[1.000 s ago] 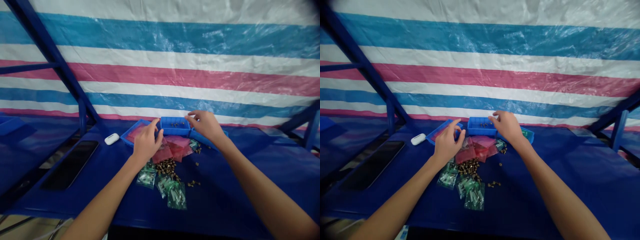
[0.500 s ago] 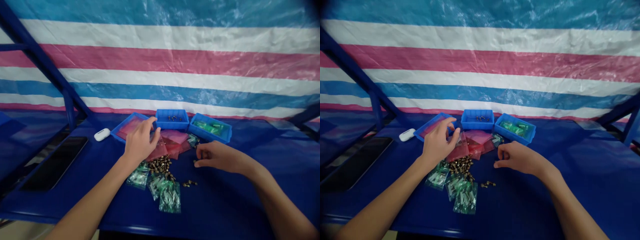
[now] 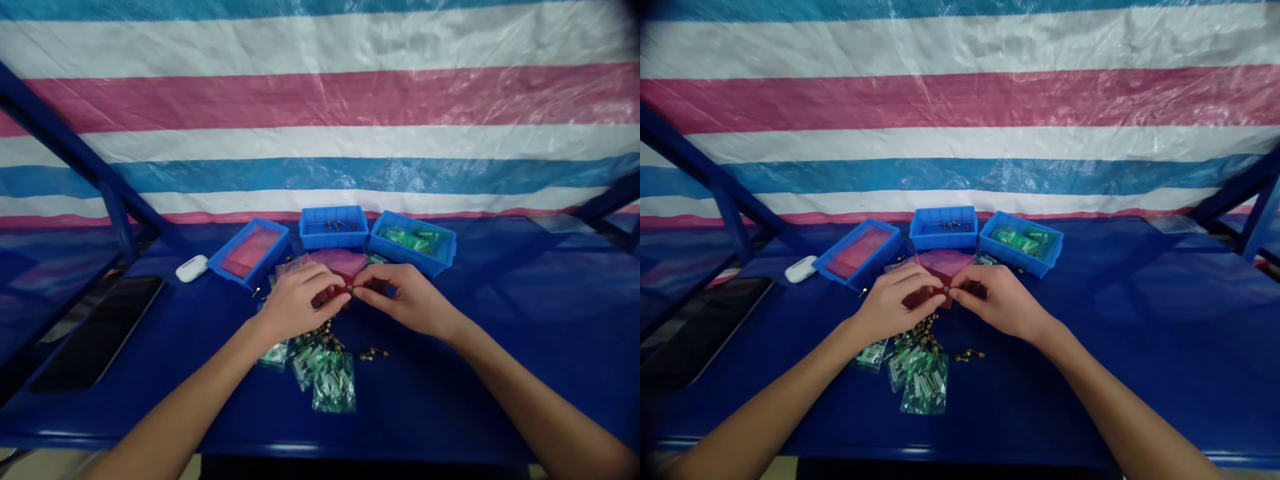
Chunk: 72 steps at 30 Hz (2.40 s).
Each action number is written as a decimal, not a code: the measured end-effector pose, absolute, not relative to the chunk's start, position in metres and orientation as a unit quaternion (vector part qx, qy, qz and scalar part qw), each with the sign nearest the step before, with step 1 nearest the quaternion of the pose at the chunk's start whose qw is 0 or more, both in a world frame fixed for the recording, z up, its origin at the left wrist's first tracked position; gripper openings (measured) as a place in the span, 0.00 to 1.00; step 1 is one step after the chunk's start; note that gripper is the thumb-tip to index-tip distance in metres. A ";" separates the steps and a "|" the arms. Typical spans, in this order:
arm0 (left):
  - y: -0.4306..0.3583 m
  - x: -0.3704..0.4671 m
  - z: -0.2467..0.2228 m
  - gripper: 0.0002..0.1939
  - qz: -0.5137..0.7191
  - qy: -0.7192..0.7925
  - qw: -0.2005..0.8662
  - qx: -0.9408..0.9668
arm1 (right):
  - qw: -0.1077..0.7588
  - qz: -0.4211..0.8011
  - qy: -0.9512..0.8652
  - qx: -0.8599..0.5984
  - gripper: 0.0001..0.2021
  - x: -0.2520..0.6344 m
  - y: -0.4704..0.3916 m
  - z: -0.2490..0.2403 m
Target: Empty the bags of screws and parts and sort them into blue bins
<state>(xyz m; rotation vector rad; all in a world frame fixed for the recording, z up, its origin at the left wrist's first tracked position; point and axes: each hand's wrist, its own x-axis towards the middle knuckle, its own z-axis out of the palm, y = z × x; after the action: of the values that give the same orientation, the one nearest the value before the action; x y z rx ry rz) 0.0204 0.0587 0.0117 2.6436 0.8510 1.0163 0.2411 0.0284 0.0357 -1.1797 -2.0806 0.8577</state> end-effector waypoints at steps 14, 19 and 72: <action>0.059 0.026 0.006 0.09 0.310 0.271 0.126 0.902 | 0.296 0.238 -0.816 -0.436 0.04 0.234 0.025 0.025; 0.060 0.026 0.008 0.09 0.318 0.272 0.121 0.900 | 0.303 0.215 -0.823 -0.431 0.06 0.234 0.024 0.022; 0.073 0.012 0.023 0.13 0.404 0.382 0.506 0.659 | 0.517 0.467 -0.568 -0.439 0.10 0.219 0.039 0.025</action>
<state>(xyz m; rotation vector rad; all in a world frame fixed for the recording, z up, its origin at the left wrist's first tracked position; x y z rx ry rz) 0.0118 0.0734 0.0228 1.5899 0.9209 0.9754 0.2188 0.0394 0.0251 -1.0545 -1.3627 1.1212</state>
